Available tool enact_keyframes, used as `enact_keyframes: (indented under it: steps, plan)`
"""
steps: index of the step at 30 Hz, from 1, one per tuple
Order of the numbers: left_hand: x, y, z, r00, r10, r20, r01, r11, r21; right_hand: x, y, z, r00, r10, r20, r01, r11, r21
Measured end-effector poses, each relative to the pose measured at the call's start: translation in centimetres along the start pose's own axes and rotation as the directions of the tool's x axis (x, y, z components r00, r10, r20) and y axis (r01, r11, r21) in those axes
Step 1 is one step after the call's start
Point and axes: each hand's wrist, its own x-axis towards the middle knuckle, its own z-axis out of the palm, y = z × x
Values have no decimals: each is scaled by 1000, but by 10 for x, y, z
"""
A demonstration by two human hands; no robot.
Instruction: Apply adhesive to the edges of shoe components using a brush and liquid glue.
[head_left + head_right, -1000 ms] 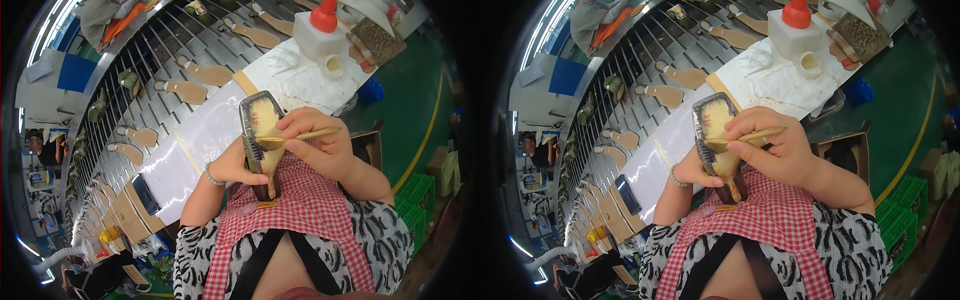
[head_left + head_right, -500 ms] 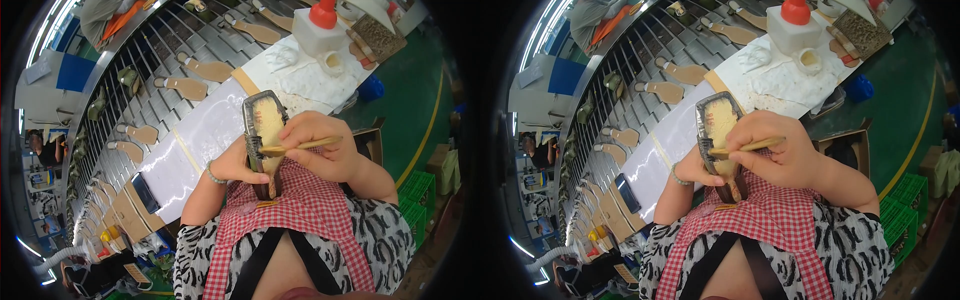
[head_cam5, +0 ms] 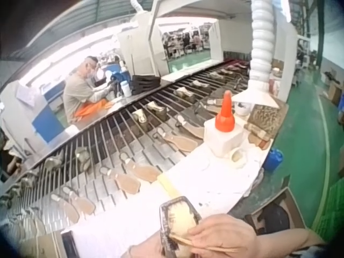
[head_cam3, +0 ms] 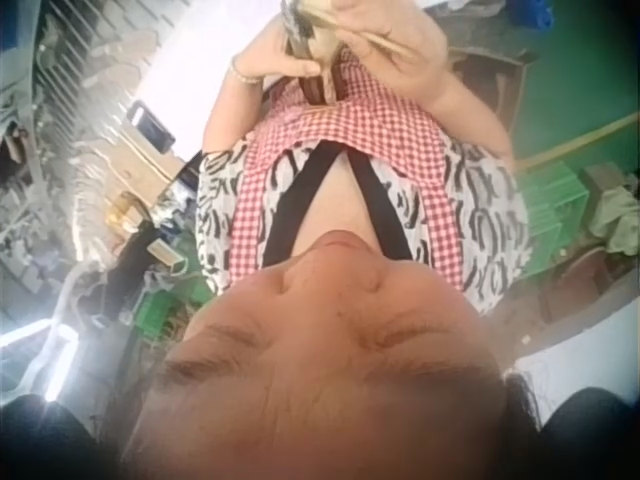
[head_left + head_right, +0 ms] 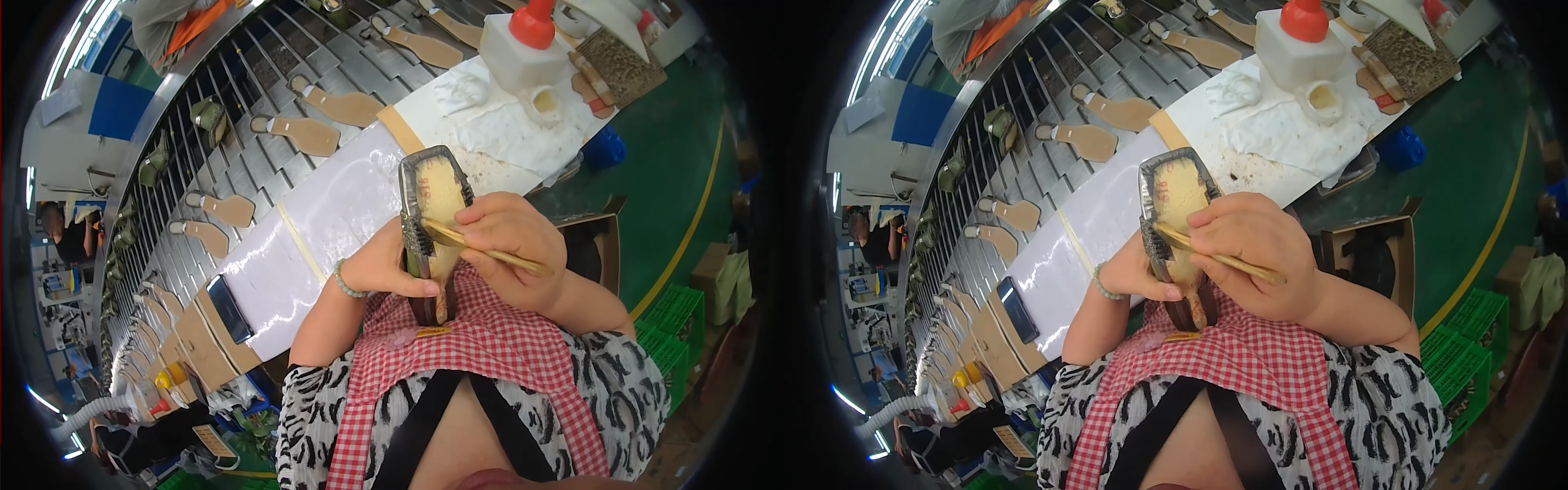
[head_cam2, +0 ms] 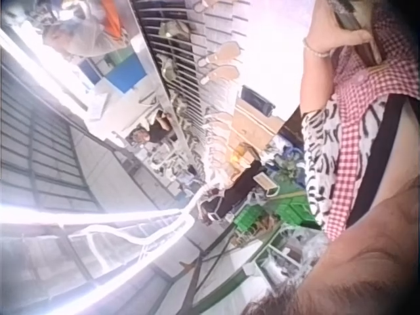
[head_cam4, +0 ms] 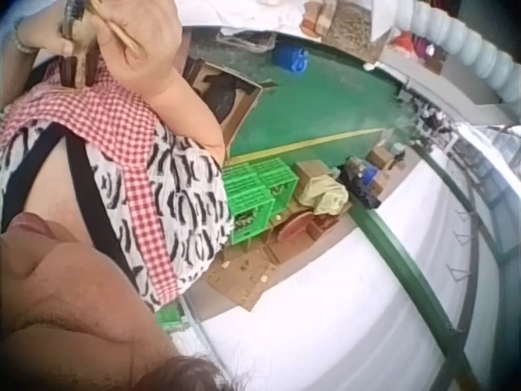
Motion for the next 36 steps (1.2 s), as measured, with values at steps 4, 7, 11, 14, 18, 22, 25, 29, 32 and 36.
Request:
enact_keyframes:
  steps: [4, 7, 11, 14, 18, 22, 25, 29, 32, 36]
  plan:
    - [0, -8, 0, 1000, 15, -18, -15, 1000, -13, -3, -2, 2, 1000, 27, 4, -27, 999, -19]
    - [0, -10, 1, 999, 45, -23, -44, 999, 6, -1, -5, -3, 994, 101, 42, -102, 994, 26]
    - [1, -7, -1, 1000, 17, 4, -17, 1000, -9, -1, -4, -11, 970, 193, 149, -214, 967, 141]
    - [1, -5, -3, 997, -60, 50, 62, 997, -44, -1, -3, -17, 947, 239, 214, -283, 937, 206]
    - [1, -6, 0, 997, -61, 38, 62, 998, -24, 3, 0, -22, 907, 352, 229, -415, 839, 352]
    - [-2, -4, 1, 996, -79, 33, 79, 997, 0, 3, -2, -22, 948, 250, 197, -290, 934, 210]
    - [-1, -2, 2, 995, -88, 37, 89, 996, -21, 3, -2, -25, 929, 238, 285, -307, 923, 232]
    - [1, -2, -2, 994, -104, 32, 106, 993, -45, 11, 5, -24, 920, 311, 238, -370, 889, 269]
    - [-2, 5, 1, 1000, -5, 8, 5, 1000, -18, 16, -4, -21, 952, 238, 195, -277, 939, 205]
    - [2, 1, -4, 999, 15, -39, -19, 994, -111, 28, -2, -34, 911, 169, 377, -250, 952, 177]
